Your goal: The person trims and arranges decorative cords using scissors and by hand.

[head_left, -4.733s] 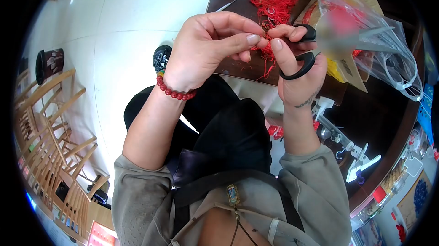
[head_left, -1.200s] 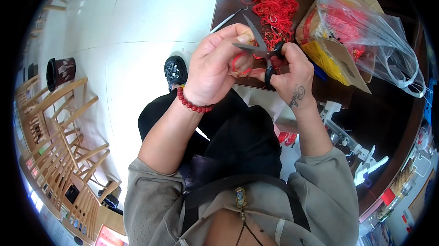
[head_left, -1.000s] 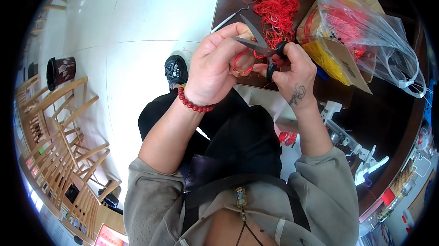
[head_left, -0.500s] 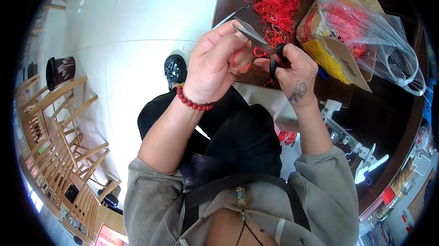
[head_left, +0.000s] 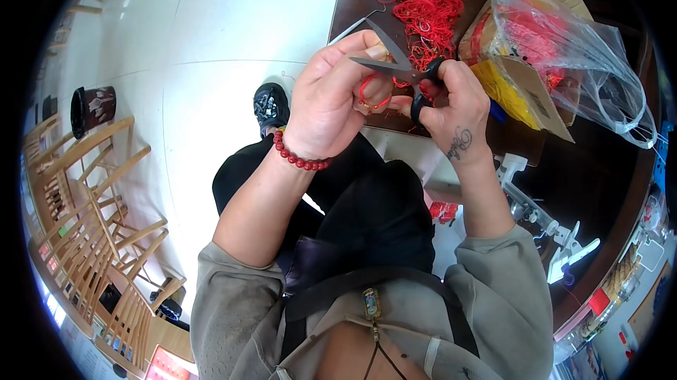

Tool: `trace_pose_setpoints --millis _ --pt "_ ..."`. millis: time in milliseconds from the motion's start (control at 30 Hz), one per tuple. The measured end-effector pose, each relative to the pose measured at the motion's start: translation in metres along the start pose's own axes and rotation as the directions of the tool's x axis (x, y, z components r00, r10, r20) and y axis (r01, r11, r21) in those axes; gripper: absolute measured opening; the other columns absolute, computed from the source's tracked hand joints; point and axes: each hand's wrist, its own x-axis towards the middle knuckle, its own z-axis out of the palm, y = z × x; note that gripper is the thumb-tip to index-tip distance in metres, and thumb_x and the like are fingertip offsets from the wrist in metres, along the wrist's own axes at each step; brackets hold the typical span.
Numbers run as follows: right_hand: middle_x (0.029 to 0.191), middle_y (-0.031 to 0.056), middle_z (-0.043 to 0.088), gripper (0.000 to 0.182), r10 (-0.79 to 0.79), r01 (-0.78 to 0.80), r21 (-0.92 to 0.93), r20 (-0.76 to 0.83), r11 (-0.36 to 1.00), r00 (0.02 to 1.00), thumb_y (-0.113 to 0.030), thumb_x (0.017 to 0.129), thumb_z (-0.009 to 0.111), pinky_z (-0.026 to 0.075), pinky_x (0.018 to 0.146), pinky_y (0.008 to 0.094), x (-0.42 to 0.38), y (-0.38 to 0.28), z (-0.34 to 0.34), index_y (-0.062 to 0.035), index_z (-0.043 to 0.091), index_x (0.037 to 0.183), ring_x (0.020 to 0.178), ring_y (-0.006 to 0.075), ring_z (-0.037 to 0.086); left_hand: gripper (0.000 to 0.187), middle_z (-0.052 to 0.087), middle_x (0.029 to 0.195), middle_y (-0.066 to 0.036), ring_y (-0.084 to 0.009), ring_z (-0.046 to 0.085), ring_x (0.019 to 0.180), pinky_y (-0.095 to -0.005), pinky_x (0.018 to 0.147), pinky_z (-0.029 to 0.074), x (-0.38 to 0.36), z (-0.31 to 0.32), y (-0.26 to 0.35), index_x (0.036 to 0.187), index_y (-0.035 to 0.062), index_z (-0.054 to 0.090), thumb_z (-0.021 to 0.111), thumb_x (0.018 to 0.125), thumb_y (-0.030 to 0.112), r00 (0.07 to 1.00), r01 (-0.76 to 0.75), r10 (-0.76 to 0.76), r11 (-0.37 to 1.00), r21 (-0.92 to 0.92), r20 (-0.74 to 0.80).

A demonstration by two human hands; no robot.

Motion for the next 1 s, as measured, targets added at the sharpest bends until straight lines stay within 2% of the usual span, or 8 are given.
trace_pose_setpoints --millis 133,600,733,1000 --pt "0.063 0.0053 0.052 0.044 -0.011 0.011 -0.013 -0.027 1.0 1.0 -0.025 0.055 0.087 0.042 0.053 0.0345 0.0037 -0.0016 -0.001 -0.0047 0.051 0.07 0.06 0.0237 0.05 0.015 0.042 0.059 0.004 -0.0047 0.035 0.053 -0.0208 0.052 0.028 0.0002 -0.0019 -0.0013 0.091 0.0024 0.057 0.047 0.095 0.014 1.0 -0.007 0.007 1.0 0.005 0.0" --pt "0.06 0.0045 0.05 0.041 0.012 -0.012 0.01 -0.029 1.0 1.0 -0.02 0.055 0.086 0.041 0.05 0.0325 0.0019 0.0041 0.0021 -0.005 0.05 0.068 0.056 0.0219 0.049 0.017 0.04 0.061 0.003 -0.0054 0.034 0.054 -0.0215 0.053 0.028 0.0018 -0.0018 -0.0021 0.095 0.0015 0.057 0.041 0.093 0.005 1.0 -0.021 0.02 1.0 -0.011 -0.01" --pt "0.059 0.0046 0.049 0.04 -0.006 0.006 -0.002 -0.01 1.0 1.0 -0.018 0.056 0.085 0.041 0.05 0.0327 0.0015 0.0067 0.0016 -0.0051 0.049 0.067 0.055 0.0218 0.049 0.017 0.039 0.061 0.004 -0.0055 0.033 0.054 -0.0217 0.052 0.028 0.0024 -0.0027 -0.0036 0.097 0.0019 0.057 0.041 0.093 0.006 1.0 -0.008 0.008 0.999 -0.035 -0.006" --pt "0.06 0.0058 0.05 0.038 0.069 -0.067 0.078 -0.013 0.995 0.998 -0.016 0.057 0.085 0.042 0.051 0.0336 -0.0008 0.0066 0.0086 -0.0044 0.05 0.069 0.056 0.0229 0.05 0.017 0.039 0.061 0.004 -0.0053 0.032 0.054 -0.0219 0.052 0.028 0.0035 -0.0045 -0.0065 0.099 0.0023 0.057 0.041 0.093 0.006 1.0 0.013 -0.01 0.992 -0.122 0.026"
